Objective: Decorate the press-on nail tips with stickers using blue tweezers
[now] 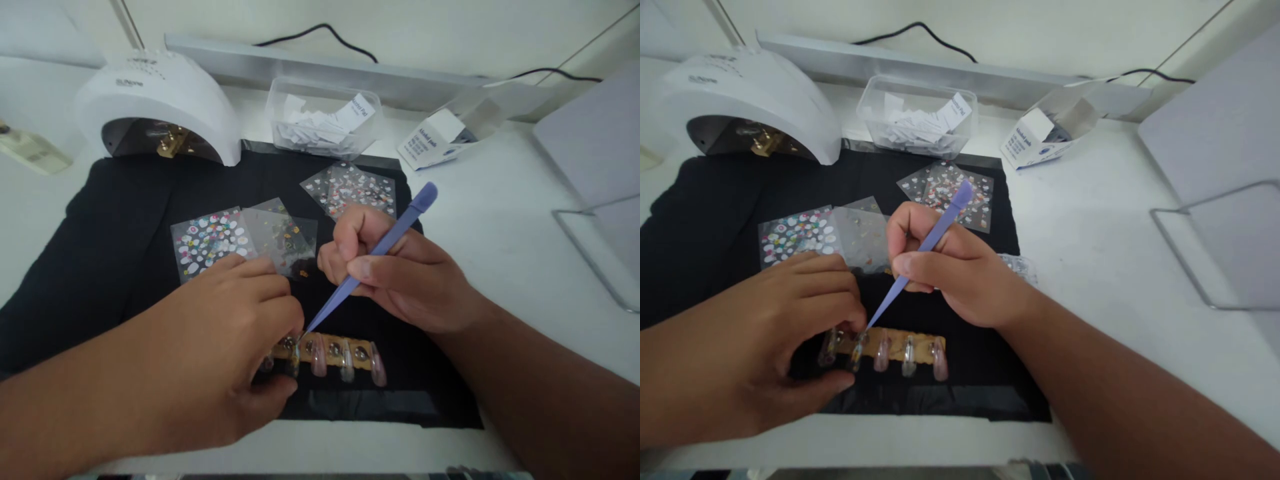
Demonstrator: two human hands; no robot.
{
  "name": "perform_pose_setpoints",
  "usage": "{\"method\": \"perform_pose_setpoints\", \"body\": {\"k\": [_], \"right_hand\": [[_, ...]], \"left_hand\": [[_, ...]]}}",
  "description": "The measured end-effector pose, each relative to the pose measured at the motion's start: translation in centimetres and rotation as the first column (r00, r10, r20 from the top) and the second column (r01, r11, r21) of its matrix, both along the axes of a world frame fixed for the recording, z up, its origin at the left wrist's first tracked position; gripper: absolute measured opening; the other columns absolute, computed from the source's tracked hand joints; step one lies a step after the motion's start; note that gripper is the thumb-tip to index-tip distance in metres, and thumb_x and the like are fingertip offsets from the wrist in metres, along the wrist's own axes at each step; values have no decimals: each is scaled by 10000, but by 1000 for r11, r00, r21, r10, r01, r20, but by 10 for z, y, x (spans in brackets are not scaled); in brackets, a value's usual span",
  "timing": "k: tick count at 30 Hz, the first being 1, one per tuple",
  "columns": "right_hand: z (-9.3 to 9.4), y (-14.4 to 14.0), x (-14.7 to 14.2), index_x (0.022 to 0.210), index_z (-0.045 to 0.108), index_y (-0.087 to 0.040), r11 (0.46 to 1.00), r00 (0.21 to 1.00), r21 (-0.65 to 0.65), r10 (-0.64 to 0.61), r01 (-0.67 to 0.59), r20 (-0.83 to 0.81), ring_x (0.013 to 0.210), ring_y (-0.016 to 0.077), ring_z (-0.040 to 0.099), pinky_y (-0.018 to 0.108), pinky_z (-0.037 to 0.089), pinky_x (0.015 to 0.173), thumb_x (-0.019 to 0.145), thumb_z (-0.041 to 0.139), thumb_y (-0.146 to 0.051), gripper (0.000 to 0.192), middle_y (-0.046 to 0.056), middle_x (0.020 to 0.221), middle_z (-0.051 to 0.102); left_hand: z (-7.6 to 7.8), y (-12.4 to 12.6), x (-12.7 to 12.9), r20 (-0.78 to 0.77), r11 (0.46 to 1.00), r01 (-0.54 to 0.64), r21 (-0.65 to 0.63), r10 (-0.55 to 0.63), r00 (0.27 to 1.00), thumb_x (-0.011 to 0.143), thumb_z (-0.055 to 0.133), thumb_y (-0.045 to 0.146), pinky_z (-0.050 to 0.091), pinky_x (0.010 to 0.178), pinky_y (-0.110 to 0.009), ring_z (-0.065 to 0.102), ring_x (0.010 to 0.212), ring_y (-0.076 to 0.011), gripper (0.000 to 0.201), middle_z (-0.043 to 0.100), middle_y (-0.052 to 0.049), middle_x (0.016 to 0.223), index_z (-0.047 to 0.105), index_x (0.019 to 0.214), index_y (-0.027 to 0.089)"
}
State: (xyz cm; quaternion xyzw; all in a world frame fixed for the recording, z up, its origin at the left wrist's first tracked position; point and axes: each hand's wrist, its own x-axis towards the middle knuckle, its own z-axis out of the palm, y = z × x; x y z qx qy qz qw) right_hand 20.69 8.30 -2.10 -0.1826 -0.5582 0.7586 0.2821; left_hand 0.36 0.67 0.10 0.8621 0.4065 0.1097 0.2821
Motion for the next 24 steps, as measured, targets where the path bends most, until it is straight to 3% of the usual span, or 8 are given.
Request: {"method": "perform_pose_setpoints", "body": {"k": [14, 24], "right_hand": [[1, 1, 4, 857, 499, -181, 995, 998, 80, 53, -55, 20, 544, 76, 350, 263, 235, 507, 917, 582, -197, 103, -72, 637, 417], [3, -3, 4, 862, 512, -195, 996, 999, 85, 5, -8, 37, 539, 101, 351, 296, 241, 520, 907, 548, -176, 61, -65, 612, 403]], "left_hand": [[1, -2, -2, 15, 1000, 1, 12, -1, 1000, 812, 624, 178, 418, 750, -410, 533, 799, -224, 58, 630, -15, 792, 601, 762, 195], [1, -4, -4, 8, 1000, 1, 27, -1, 1000, 822, 631, 197, 427, 742, -408, 530, 786, -220, 74, 619, -10, 776, 597, 756, 198]]}}
